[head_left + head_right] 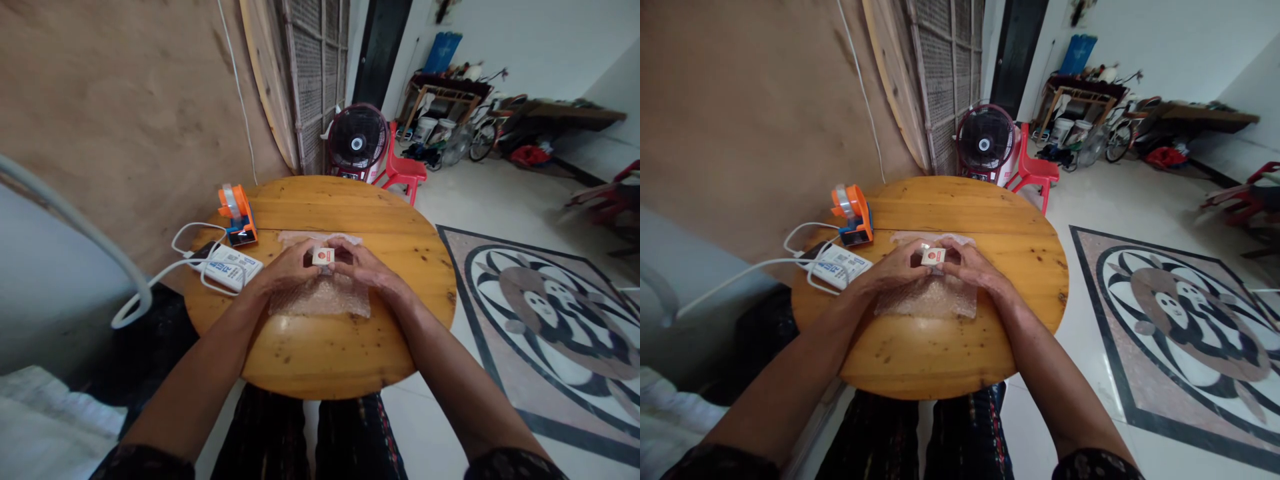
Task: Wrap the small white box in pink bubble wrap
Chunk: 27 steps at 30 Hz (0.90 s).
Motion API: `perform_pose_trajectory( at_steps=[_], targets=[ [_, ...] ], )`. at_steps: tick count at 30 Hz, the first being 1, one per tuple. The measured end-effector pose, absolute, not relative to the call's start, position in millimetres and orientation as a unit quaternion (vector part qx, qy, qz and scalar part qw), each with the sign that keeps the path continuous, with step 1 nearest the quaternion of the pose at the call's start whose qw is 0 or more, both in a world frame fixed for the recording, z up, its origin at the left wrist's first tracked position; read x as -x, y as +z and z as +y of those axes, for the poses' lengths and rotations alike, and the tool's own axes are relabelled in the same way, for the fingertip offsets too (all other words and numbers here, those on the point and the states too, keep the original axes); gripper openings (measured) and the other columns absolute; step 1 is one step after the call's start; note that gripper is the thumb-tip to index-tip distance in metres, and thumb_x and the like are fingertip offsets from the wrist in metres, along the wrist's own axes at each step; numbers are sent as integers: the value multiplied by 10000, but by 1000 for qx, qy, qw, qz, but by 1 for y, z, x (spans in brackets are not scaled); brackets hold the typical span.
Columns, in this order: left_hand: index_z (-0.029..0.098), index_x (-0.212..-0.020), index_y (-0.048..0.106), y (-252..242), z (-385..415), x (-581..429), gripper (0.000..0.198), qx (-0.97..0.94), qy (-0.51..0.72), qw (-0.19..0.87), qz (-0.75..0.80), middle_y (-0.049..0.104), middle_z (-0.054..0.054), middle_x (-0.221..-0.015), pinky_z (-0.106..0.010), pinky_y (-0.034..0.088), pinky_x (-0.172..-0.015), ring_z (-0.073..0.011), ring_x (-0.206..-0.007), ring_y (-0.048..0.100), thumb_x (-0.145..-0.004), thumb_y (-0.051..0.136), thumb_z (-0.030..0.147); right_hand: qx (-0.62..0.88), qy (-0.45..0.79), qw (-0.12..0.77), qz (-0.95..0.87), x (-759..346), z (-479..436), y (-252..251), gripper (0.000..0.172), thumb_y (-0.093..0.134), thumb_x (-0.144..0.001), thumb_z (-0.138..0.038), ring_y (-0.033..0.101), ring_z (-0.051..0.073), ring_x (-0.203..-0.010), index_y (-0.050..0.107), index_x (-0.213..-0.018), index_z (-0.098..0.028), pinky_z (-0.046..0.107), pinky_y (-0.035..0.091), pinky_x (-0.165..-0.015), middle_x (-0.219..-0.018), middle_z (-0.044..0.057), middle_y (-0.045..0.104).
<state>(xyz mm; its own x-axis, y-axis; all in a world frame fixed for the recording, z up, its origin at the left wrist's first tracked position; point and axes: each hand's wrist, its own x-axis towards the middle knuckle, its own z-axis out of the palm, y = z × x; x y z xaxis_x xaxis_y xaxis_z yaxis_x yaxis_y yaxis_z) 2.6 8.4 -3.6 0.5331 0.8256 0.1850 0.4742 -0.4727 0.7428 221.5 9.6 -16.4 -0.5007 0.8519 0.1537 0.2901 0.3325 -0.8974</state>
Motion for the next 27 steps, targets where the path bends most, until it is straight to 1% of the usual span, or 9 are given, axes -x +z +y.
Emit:
perform_pose_trajectory(
  at_steps=[3,8,12,16,20,22,24,26,27],
  targets=[
    [178,-1088,596,-3,8,-3,351,-816,285,334,376,661,-32,-1035,-322,488,-823,-200,-924,610,-746,599,258,405,432,340,-731,-224,10,-16,603,648,-818,-511,582,250,-1156,526,-1347,-250,449,444,-1031,-1330,86,569],
    [196,-1118,601,0,4,-4,371,-808,289,351,375,669,-27,-1037,-333,489,-839,-196,-923,615,-751,589,248,445,427,368,-696,-225,14,-19,593,538,-887,-533,504,247,-1279,451,-1429,-308,468,377,-1114,-1427,59,507],
    [197,-1135,597,1,3,-6,384,-806,289,346,385,671,-36,-1066,-348,489,-858,-205,-941,618,-753,598,241,459,463,389,-651,-224,19,-25,646,512,-896,-532,600,238,-1157,354,-1487,-326,472,437,-1065,-1469,65,458],
    [195,-1110,610,0,3,-7,359,-814,288,329,382,672,-34,-1061,-353,487,-871,-208,-957,616,-754,596,238,455,465,387,-653,-225,20,-26,660,522,-884,-544,615,231,-1123,367,-1480,-309,459,436,-1062,-1472,80,449],
    [198,-1125,606,-1,3,-6,353,-818,290,323,376,673,-36,-1069,-355,485,-876,-206,-956,620,-777,578,255,450,467,387,-655,-225,18,-23,637,588,-839,-545,588,237,-1144,454,-1399,-272,449,449,-1034,-1439,98,468],
    [197,-1132,597,-2,4,-6,367,-822,283,318,378,674,-35,-1070,-356,485,-871,-209,-951,623,-771,587,264,449,469,375,-662,-226,16,-19,593,657,-794,-512,588,245,-1127,521,-1303,-239,448,468,-1001,-1335,101,546],
    [192,-1139,590,-1,4,-5,382,-825,278,314,378,675,-39,-1073,-357,487,-871,-211,-953,624,-761,589,252,440,476,354,-674,-227,13,-15,508,711,-754,-477,603,243,-1086,575,-1174,-226,439,482,-971,-1183,75,622],
    [192,-1161,584,0,4,-6,406,-831,280,311,366,668,-45,-1113,-357,482,-894,-213,-993,619,-756,575,220,425,481,336,-689,-228,9,-10,420,732,-740,-459,613,235,-1057,598,-1063,-226,427,488,-958,-1083,46,648],
    [193,-1169,585,1,4,-6,414,-834,284,309,358,663,-47,-1138,-356,476,-910,-214,-1020,613,-756,565,203,420,477,333,-697,-228,8,-8,393,732,-744,-455,613,232,-1056,601,-1036,-228,424,488,-960,-1071,38,651]
  ],
)
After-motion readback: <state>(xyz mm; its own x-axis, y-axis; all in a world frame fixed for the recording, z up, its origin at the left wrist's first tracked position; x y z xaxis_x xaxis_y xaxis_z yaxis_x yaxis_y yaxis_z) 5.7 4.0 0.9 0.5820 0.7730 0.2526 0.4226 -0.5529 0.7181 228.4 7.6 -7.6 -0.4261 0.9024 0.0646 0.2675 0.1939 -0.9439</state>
